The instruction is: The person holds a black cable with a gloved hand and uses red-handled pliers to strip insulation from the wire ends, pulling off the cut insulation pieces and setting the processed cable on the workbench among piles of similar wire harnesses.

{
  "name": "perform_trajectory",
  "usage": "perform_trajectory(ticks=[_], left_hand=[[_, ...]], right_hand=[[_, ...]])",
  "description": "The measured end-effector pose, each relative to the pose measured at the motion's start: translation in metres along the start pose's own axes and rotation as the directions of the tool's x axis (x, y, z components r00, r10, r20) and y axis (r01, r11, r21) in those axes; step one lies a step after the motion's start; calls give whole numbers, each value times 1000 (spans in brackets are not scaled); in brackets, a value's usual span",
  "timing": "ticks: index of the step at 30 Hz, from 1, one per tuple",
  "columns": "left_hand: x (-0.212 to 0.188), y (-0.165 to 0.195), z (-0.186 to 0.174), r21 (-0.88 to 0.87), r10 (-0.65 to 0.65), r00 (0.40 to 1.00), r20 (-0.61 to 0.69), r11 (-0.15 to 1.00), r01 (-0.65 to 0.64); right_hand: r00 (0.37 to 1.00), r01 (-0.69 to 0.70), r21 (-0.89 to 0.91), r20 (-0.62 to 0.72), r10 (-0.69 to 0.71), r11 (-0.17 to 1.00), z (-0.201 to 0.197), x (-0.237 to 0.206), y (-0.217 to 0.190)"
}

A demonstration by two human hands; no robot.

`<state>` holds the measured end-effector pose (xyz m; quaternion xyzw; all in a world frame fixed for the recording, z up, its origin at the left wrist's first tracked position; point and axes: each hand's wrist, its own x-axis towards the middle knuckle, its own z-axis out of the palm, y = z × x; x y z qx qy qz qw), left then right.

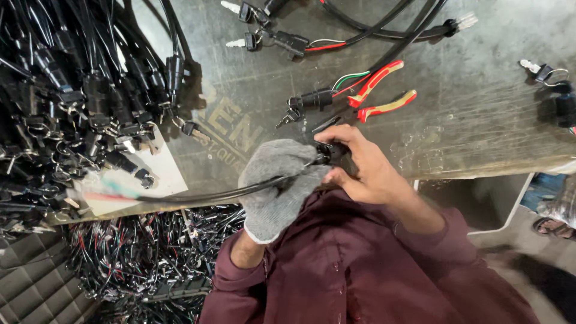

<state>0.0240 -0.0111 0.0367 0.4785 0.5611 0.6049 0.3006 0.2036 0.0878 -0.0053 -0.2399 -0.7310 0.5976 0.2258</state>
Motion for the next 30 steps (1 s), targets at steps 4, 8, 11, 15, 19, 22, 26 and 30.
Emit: perform_trajectory(ticks=[4,8,11,15,19,22,26,30], left_hand=[[3,0,-2,188,-226,973,42,959,214],[4,1,2,70,-313,950,5,948,312],[1,-1,5,90,-380,924,-28,920,381],[-1,-9,-6,-52,-300,952,58,952,303],[-1,-20,-26,195,-181,957,229,971,137],[-7,-21,-20,345,-9,984,177,937,-54],[-18,-5,7,466,50,993,104,880,-93],[-3,9,8,450,-361,931,59,842,298]], right_hand=[[985,170,-175,0,-172,970,-4,-1,-3],[963,220,-286,-89,-254,933,0,3,-2],[933,264,-365,-138,-332,893,5,4,-3],[957,223,-359,-95,-273,906,7,1,-12],[982,148,-229,-85,-171,962,12,-2,-19],[984,120,-173,-112,-141,978,17,-1,-17],[996,34,18,-86,-32,999,16,-2,-6],[975,-208,248,-29,222,946,12,-4,3]])
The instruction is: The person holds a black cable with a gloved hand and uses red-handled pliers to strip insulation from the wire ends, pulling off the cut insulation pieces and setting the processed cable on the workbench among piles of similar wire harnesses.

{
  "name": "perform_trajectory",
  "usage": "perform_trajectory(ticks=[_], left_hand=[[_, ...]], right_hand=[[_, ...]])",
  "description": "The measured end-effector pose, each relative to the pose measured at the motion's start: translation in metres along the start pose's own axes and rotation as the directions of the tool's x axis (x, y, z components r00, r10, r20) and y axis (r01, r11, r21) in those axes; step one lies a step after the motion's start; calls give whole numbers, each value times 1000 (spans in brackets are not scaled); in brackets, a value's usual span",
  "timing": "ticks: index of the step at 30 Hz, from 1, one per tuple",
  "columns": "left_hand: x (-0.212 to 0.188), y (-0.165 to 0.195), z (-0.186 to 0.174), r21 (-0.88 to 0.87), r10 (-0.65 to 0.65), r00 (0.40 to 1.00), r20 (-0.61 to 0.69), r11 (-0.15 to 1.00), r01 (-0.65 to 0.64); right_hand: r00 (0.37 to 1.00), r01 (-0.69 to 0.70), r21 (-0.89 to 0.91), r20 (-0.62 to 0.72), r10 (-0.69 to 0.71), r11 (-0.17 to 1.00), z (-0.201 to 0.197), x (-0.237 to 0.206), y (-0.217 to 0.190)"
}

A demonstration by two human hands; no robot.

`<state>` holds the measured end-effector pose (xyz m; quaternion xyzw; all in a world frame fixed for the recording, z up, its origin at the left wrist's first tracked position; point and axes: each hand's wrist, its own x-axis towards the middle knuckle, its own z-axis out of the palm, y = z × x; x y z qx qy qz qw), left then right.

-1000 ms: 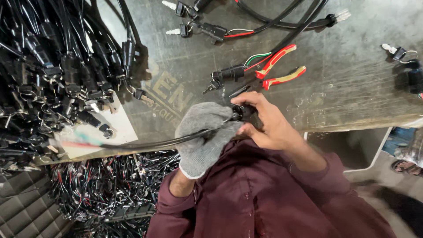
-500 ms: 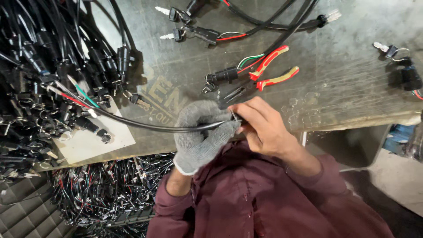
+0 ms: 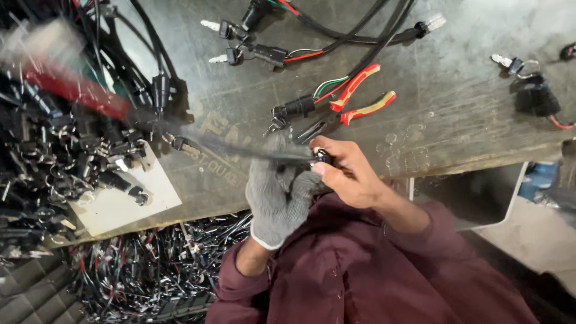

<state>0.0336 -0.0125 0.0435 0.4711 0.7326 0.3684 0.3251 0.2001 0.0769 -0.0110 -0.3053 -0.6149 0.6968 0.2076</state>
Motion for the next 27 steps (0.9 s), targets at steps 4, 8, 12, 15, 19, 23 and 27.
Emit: perform_trajectory(ticks=[4,8,12,15,19,23,27], left_hand=[[22,-1,-18,-119,490,870,47,868,-483],[26,-6,-15,-134,417,901,121,906,-402],[26,-20,-14,-354,452,883,125,852,-386],[24,-28,-17,-552,510,844,167,758,-349],[20,-27,-8,-586,459,880,125,750,-308],[21,-20,9,-591,336,941,41,768,-248],[27,-18,16,-547,220,967,126,829,-118]], right_hand=[[986,47,150,154,-70,988,-1,-3,1],[987,54,166,142,-78,985,-5,6,6],[936,-59,-206,327,126,977,-20,11,27],[882,44,388,418,-218,920,-27,-4,52],[830,-410,531,554,62,741,-21,-16,89],[977,-7,431,197,-87,902,-8,-15,105],[920,305,155,-303,-249,940,10,-9,82]])
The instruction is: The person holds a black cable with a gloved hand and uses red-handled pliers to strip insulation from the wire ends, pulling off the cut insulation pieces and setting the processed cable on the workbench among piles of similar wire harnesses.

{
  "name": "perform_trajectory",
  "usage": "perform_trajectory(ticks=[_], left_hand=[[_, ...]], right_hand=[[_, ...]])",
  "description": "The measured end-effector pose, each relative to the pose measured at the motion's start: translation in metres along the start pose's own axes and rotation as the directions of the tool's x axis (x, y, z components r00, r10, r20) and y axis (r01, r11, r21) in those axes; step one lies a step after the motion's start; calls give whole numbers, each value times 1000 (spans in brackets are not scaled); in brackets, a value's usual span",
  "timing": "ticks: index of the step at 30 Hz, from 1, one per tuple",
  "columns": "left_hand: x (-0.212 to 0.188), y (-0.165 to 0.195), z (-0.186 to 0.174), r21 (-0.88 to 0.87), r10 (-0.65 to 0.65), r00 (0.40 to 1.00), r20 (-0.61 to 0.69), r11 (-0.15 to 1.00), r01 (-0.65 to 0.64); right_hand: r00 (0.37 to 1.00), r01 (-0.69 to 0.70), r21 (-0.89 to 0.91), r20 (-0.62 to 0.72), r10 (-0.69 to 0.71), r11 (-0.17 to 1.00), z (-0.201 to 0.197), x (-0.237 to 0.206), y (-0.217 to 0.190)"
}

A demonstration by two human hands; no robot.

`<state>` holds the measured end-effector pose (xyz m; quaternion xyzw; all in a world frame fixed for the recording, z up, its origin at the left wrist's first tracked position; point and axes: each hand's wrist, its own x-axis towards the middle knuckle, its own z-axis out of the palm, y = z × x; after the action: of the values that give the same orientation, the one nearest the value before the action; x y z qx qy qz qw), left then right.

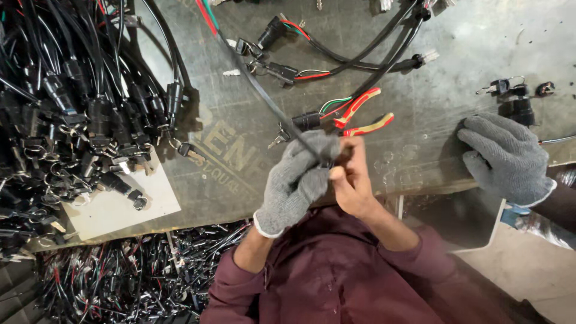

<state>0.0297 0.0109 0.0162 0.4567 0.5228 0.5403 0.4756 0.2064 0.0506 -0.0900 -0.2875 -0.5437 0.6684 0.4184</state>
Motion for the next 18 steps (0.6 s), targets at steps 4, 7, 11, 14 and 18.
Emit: perform_trajectory(ticks=[4,7,11,14,18], left_hand=[[-2,-4,1,-127,-155,988,4,980,155],[-7,-8,2,-133,-38,983,-180,991,14],[-15,-11,0,-312,-123,980,-155,948,70],[-18,-7,-4,-203,-89,984,-156,978,56],[-14,4,-10,-222,-85,996,-35,972,75]], right_hand=[[988,142,-458,113,-101,877,9,25,-56],[884,465,-801,400,-241,376,-13,59,-101],[867,486,-871,490,-87,-67,-35,87,-115],[879,437,-875,464,-110,-207,-42,80,-96],[966,258,-933,238,-105,250,-61,70,-70]])
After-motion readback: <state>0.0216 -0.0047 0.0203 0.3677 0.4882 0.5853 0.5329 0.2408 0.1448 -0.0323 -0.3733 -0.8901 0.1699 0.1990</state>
